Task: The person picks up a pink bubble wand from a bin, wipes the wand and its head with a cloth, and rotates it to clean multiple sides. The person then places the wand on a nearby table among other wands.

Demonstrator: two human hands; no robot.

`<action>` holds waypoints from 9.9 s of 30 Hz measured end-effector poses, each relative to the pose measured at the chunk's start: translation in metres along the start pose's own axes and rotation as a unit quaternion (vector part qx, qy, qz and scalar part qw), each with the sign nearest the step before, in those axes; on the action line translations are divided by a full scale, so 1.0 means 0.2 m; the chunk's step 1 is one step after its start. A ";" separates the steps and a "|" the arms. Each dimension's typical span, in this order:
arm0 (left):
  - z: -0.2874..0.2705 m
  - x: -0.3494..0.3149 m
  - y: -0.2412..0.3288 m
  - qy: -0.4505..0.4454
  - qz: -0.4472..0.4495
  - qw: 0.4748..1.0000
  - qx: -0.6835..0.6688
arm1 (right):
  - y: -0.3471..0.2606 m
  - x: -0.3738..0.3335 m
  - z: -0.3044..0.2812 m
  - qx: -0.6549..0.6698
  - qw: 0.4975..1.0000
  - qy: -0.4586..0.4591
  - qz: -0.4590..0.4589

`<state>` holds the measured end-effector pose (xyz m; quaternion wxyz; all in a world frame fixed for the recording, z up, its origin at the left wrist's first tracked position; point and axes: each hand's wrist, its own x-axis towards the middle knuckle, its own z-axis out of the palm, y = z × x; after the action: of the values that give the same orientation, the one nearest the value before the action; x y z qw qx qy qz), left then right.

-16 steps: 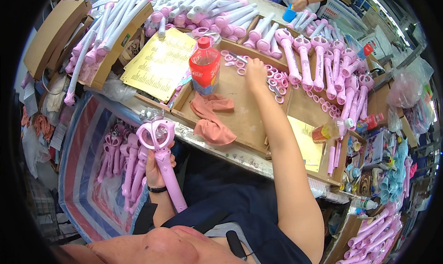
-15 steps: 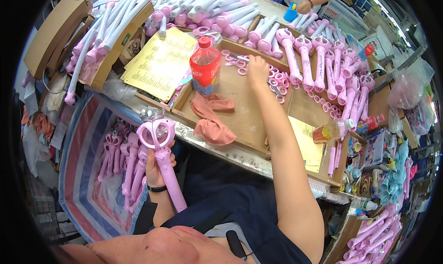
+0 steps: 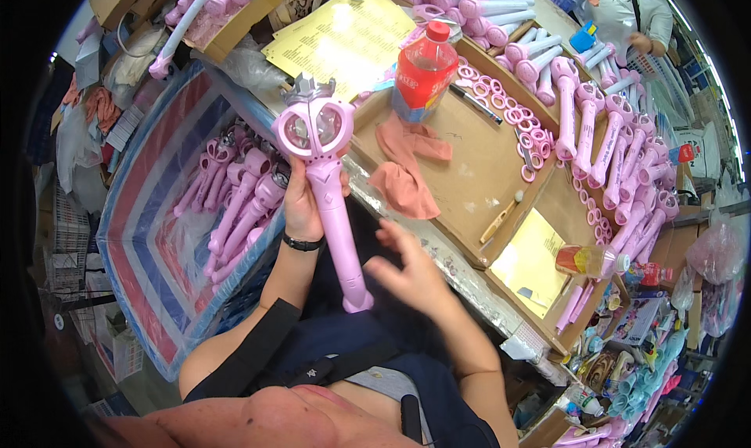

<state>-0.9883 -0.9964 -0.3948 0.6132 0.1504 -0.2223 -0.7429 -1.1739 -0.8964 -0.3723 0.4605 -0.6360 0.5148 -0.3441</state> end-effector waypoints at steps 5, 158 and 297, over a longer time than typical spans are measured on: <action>0.10 0.00 -0.07 0.052 0.027 0.998 0.025 | 0.05 -0.21 0.27 0.021 0.993 -0.014 0.115; 0.24 0.10 -0.37 -0.141 -0.224 0.964 0.005 | 0.23 -0.68 -0.50 -0.138 0.870 0.461 0.106; 0.33 -0.10 -0.32 -0.120 -0.074 0.927 0.348 | -0.12 -0.22 -0.29 -0.296 0.894 0.298 -0.157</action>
<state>-1.0719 -0.9571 -0.3718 0.4345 0.2799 -0.5273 -0.6745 -1.2282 -0.8649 -0.3278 0.0155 -0.6828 0.5997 -0.4170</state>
